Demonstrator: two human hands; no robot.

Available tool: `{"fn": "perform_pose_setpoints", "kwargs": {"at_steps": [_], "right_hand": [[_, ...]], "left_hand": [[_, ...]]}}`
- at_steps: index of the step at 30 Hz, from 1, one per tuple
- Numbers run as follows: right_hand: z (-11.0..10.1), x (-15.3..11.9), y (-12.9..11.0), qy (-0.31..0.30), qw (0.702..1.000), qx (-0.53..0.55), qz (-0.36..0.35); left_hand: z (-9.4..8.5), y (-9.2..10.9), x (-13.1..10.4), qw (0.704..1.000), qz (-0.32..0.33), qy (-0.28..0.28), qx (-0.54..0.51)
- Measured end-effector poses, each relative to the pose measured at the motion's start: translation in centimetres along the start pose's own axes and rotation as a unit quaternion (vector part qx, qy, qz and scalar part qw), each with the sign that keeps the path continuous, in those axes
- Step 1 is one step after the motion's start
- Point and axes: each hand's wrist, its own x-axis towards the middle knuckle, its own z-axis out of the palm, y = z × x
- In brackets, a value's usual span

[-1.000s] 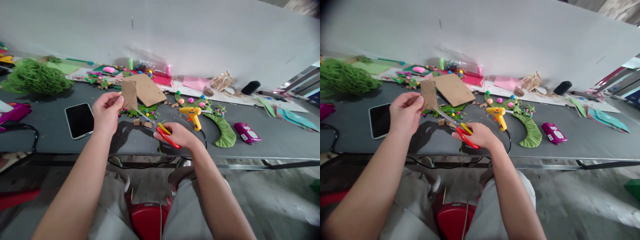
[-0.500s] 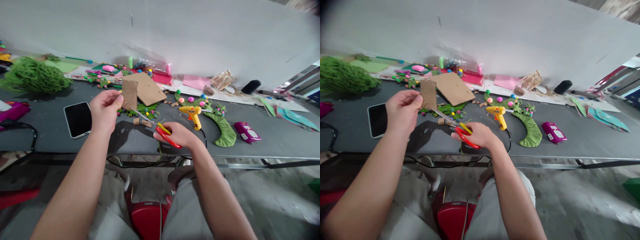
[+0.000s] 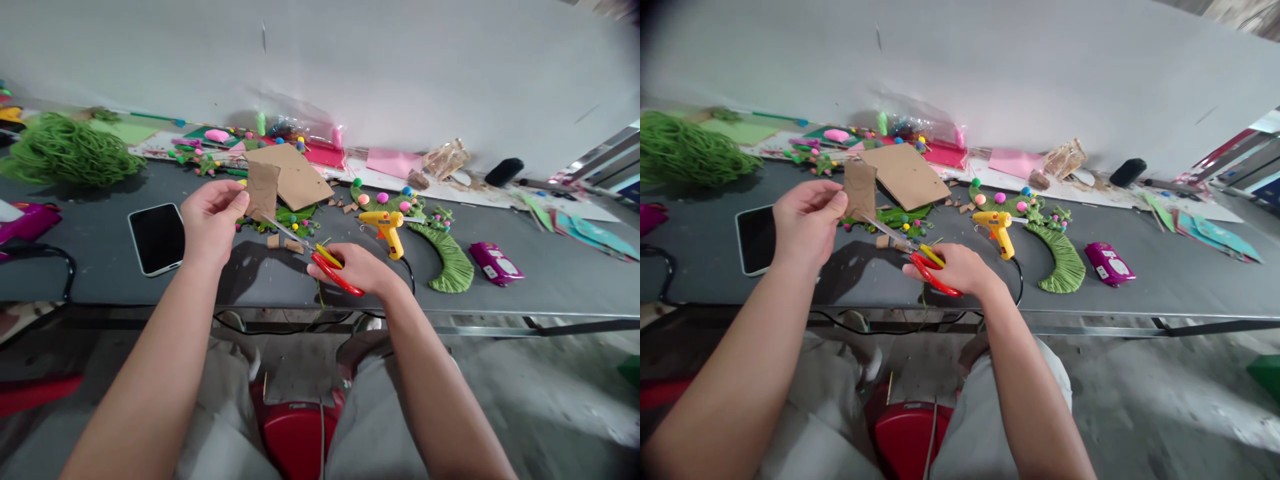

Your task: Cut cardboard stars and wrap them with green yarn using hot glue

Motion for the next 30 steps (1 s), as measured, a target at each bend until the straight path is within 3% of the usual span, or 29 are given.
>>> {"fn": "perform_pose_setpoints", "kwargs": {"at_steps": [21,26,30], "right_hand": [[-0.1,0.0,-0.2,0.000,1.000,-0.017,-0.002],[-0.1,-0.1,-0.3,0.001,1.000,-0.026,0.002],[0.0,-0.1,-0.3,0.002,0.999,-0.033,0.003]], "left_hand": [[0.2,-0.1,-0.2,1.000,-0.004,0.019,0.020],[-0.6,-0.5,0.4,0.998,-0.033,0.049,-0.001],[-1.1,-0.5,0.6,0.998,-0.038,0.041,0.000]]}}
